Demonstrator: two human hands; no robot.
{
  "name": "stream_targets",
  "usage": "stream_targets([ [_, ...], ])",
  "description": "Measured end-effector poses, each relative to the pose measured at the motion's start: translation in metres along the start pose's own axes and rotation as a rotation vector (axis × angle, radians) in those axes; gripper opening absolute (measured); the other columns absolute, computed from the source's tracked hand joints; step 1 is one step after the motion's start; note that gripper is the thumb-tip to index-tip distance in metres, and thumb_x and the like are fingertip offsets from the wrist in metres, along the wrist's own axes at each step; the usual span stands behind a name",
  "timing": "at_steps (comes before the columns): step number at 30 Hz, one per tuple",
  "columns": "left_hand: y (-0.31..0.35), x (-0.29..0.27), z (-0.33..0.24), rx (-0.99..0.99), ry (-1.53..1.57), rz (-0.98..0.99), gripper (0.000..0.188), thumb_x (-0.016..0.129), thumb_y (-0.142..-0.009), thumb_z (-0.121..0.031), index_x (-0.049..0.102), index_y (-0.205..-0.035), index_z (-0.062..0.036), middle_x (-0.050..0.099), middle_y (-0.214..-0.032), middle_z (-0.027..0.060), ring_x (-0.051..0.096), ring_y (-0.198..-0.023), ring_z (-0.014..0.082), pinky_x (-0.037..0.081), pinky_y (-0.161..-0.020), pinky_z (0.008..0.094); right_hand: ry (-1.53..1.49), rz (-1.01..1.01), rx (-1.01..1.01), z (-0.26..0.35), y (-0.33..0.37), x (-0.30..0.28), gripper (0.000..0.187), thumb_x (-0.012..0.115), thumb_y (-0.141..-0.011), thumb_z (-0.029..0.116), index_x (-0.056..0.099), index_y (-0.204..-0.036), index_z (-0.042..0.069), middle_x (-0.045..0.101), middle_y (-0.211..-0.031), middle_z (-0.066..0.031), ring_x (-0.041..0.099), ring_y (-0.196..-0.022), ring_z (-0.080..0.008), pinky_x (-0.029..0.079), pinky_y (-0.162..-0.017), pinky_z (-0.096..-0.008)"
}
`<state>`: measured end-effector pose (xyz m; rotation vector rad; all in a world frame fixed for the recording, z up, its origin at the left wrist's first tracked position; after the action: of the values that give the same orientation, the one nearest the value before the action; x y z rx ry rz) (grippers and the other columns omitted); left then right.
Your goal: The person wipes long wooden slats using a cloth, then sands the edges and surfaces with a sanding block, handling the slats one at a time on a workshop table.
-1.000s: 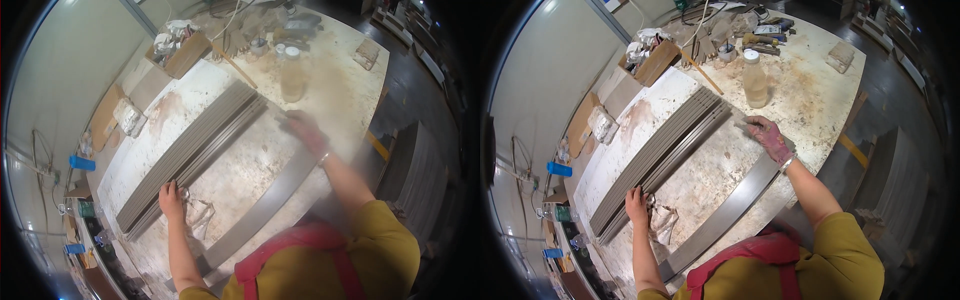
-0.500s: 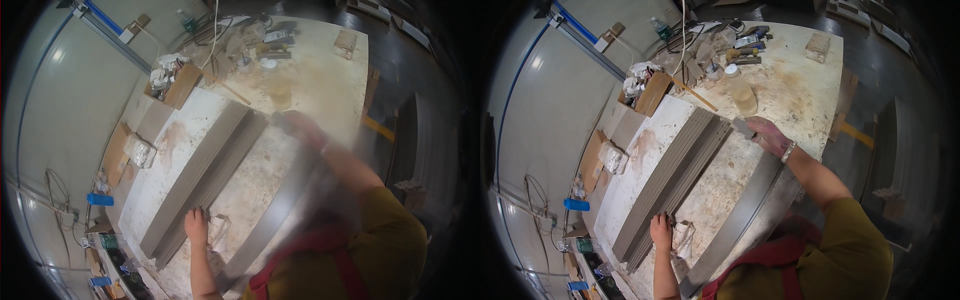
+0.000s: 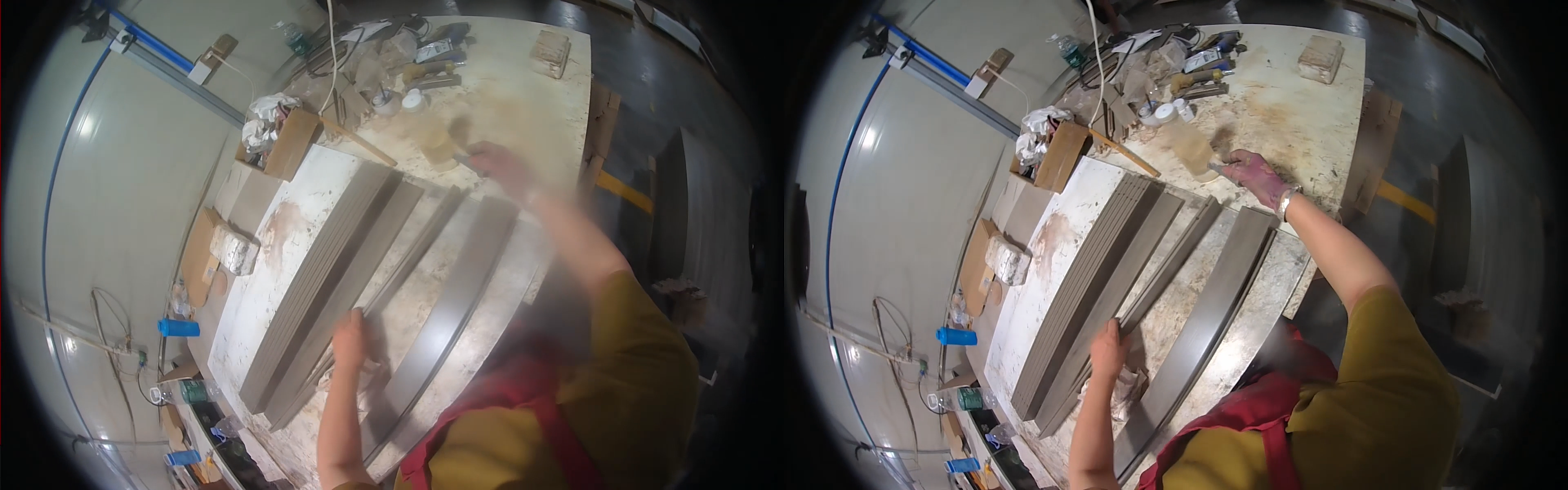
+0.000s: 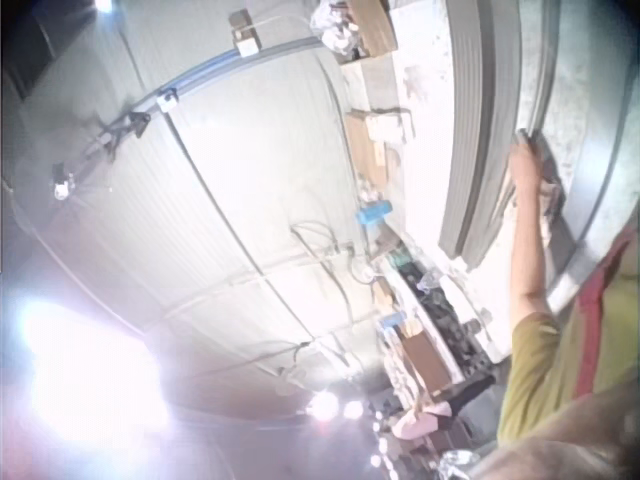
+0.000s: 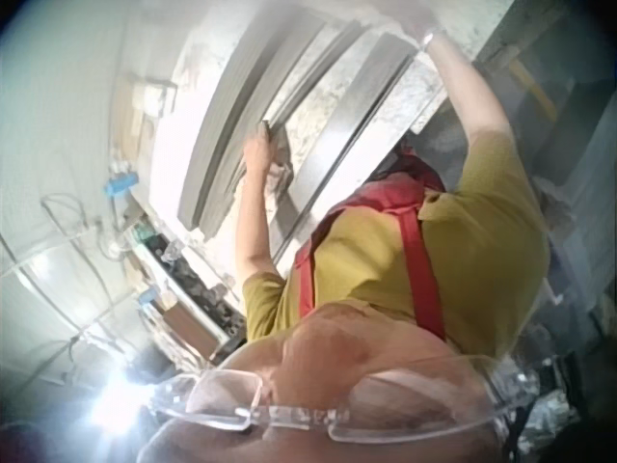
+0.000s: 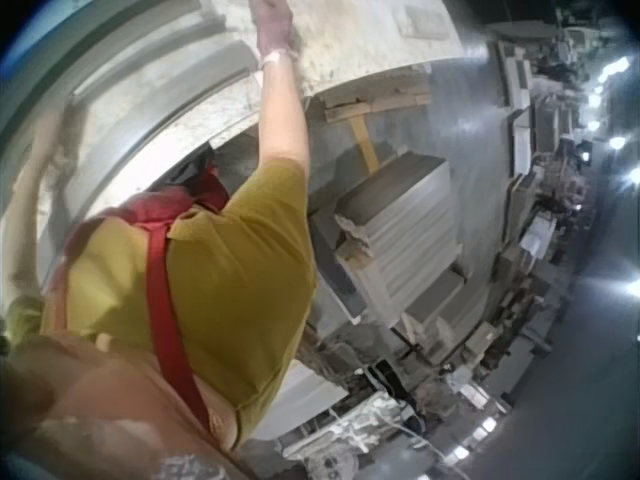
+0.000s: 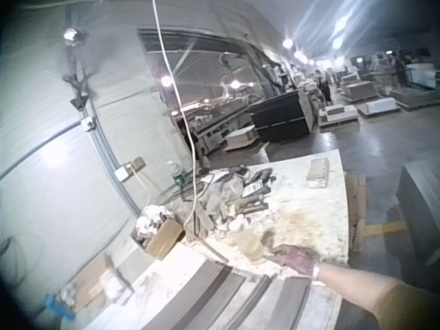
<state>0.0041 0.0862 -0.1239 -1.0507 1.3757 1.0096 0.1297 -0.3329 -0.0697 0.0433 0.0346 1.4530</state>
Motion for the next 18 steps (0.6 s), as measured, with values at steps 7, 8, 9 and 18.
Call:
stream_targets([
  [7,-0.056,0.008,-0.051,-0.085,0.263,-0.107,0.029,0.067,-0.080,-0.028,0.052,-0.083,-0.0032,0.059,-0.072,0.0214,0.058,-0.072,0.0418,0.044,-0.061,0.0481,0.152,0.031,0.043,-0.018,-0.013,-0.017,0.041,0.067,-0.084,0.024,0.057,-0.113,-0.004,0.063,-0.097,-0.0088,0.055,-0.086,-0.0141,0.045,-0.077,-0.0285],
  [8,-0.063,0.004,-0.065,-0.114,0.230,-0.031,0.025,0.063,-0.082,-0.027,0.053,-0.085,-0.0050,0.061,-0.074,0.0205,0.059,-0.074,0.0409,0.045,-0.063,0.0478,0.136,-0.006,0.045,-0.026,-0.017,-0.024,0.042,0.066,-0.084,0.025,0.057,-0.114,-0.004,0.063,-0.099,-0.0093,0.056,-0.087,-0.0145,0.045,-0.078,-0.0283],
  [9,-0.068,0.005,-0.074,-0.143,0.195,0.045,0.021,0.059,-0.083,-0.027,0.055,-0.088,-0.0068,0.062,-0.076,0.0196,0.060,-0.076,0.0399,0.046,-0.064,0.0475,0.120,-0.042,0.048,-0.034,-0.021,-0.030,0.043,0.066,-0.084,0.025,0.056,-0.115,-0.004,0.063,-0.101,-0.0098,0.056,-0.089,-0.0149,0.045,-0.079,-0.0280],
  [18,-0.073,0.004,-0.070,-0.154,0.184,0.074,0.029,0.062,-0.082,-0.032,0.050,-0.086,-0.0060,0.061,-0.073,0.0195,0.059,-0.074,0.0409,0.045,-0.062,0.0472,0.013,-0.026,0.105,-0.053,-0.035,-0.024,0.049,0.062,-0.085,0.030,0.053,-0.121,-0.003,0.065,-0.102,-0.0116,0.057,-0.095,-0.0171,0.045,-0.082,-0.0296],
])
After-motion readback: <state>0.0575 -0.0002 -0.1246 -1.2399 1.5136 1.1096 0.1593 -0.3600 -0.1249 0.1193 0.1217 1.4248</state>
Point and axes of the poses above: each hand's wrist, its own y-axis away from the middle knuckle, its own x-axis out of the palm, z = x × y, the point moved 6 cm from there along -y, towards the middle knuckle
